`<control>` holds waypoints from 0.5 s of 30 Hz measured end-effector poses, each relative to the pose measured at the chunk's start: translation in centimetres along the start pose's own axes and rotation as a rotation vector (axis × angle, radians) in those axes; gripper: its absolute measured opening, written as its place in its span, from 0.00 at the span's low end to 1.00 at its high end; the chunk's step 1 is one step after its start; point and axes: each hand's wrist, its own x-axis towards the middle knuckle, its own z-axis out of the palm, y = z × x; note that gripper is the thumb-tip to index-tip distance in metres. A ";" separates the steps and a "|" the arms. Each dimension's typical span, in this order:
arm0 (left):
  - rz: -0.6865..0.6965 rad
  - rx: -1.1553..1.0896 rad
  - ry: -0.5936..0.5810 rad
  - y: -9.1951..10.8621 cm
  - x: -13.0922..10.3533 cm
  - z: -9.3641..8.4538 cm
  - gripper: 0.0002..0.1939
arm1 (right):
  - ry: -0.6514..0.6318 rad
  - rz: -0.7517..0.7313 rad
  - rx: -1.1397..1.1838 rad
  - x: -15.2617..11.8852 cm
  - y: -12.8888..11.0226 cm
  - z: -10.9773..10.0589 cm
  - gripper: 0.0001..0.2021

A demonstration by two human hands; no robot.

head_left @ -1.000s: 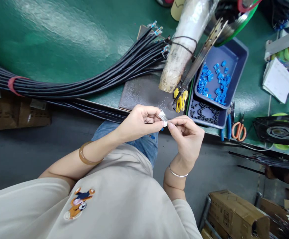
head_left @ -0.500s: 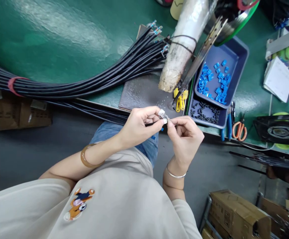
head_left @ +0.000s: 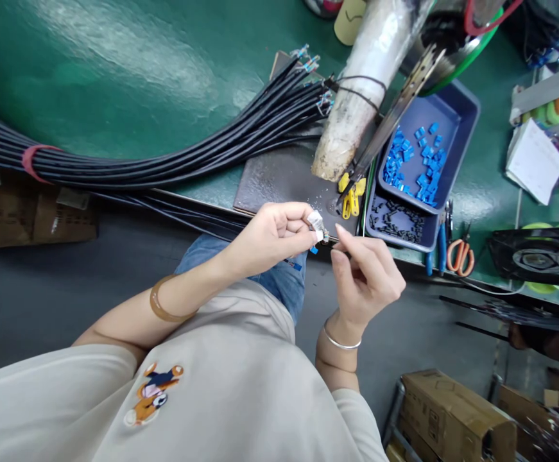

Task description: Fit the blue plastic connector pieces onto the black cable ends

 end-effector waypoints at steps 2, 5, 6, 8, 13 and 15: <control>0.013 -0.018 -0.008 -0.2 0.0 -0.1 0.06 | -0.037 -0.037 -0.002 -0.3 0.0 0.2 0.18; 0.016 -0.055 -0.015 -0.4 0.1 -0.2 0.07 | -0.054 -0.069 -0.018 -0.7 0.1 0.4 0.21; 0.013 -0.061 -0.013 -0.5 0.1 -0.2 0.07 | -0.061 -0.073 -0.027 -0.8 0.2 0.4 0.21; 0.008 -0.061 -0.009 -0.6 0.0 -0.2 0.07 | -0.058 -0.068 -0.050 -0.9 0.3 0.3 0.21; -0.015 0.010 0.004 -0.3 0.0 0.0 0.07 | 0.092 -0.055 -0.085 -0.5 0.1 -0.3 0.18; -0.013 0.032 -0.003 0.0 0.0 0.1 0.07 | 0.099 -0.085 -0.105 -0.3 0.0 -0.5 0.17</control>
